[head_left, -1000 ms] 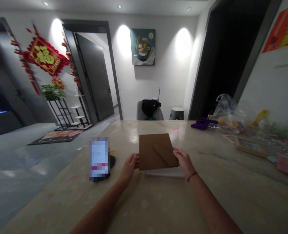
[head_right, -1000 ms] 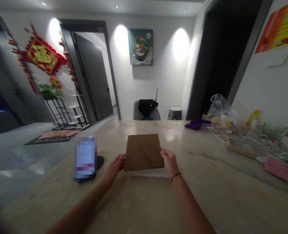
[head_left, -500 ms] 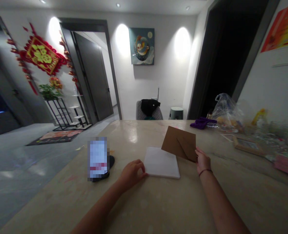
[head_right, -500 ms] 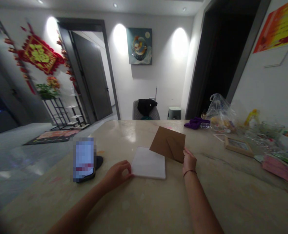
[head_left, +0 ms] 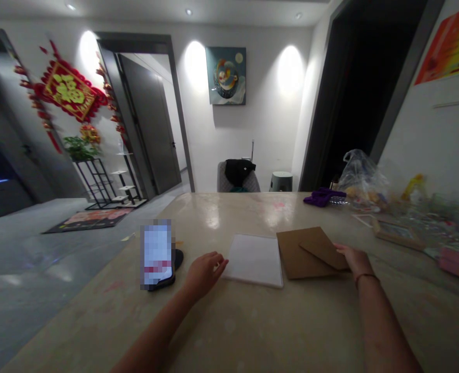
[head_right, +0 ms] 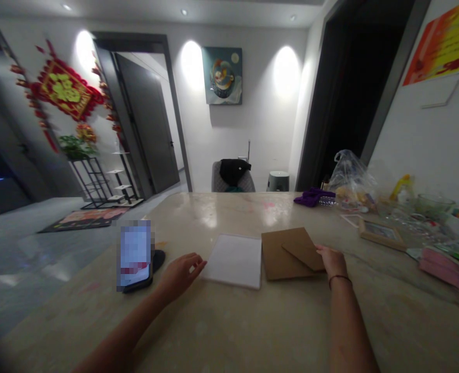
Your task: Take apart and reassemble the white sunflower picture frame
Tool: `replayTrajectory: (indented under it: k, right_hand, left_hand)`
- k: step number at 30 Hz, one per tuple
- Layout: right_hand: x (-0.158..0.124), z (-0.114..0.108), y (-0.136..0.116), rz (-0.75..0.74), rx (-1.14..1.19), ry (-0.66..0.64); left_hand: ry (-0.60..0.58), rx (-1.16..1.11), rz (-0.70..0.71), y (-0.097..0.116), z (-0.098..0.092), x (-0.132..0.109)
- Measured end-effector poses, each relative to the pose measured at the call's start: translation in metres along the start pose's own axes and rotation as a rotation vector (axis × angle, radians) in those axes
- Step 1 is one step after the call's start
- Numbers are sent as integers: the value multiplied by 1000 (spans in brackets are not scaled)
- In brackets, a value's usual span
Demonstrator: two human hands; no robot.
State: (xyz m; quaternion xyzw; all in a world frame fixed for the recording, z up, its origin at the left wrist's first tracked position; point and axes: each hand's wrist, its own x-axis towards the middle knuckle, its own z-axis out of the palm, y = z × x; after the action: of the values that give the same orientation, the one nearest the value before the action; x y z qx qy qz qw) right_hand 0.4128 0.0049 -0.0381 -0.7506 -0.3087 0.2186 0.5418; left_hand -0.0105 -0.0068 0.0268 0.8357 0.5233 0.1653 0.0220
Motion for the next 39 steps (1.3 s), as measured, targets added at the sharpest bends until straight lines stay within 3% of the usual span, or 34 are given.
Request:
replayTrajectory:
  k: [5, 9, 12, 15, 18, 24, 32, 35, 37, 39]
  right_hand:
    - [-6, 1, -2, -12, -285, -62]
    - [-24, 10, -20, -1, -459, -1]
    - [-54, 28, -49, -175, -683, 89]
    - [-93, 56, -76, -306, -739, -129]
    - [-127, 83, -87, -427, -818, -353]
    - [-155, 109, -77, -662, -876, -385]
    - [-158, 122, -67, -771, -659, -548]
    - [-152, 115, -71, -730, -719, -424]
    - [-146, 108, -72, -626, -822, -263]
    - [-139, 103, -68, -525, -920, -194]
  left_hand:
    - [-36, 32, -46, -3, 3, 1]
    - [-44, 25, -71, -4, 3, 2]
    - [-56, 16, -93, -5, 5, 2]
    - [-55, 3, -97, -7, 8, 2]
    - [-55, 27, -122, -8, 10, 1]
    - [-284, 32, -120, 0, 7, -4]
    - [-370, 41, -219, -2, 6, -8]
    - [-321, 36, -236, -5, 4, -8]
    - [-275, 21, -224, -7, 3, -8]
    - [-258, 10, -215, -7, 1, -8]
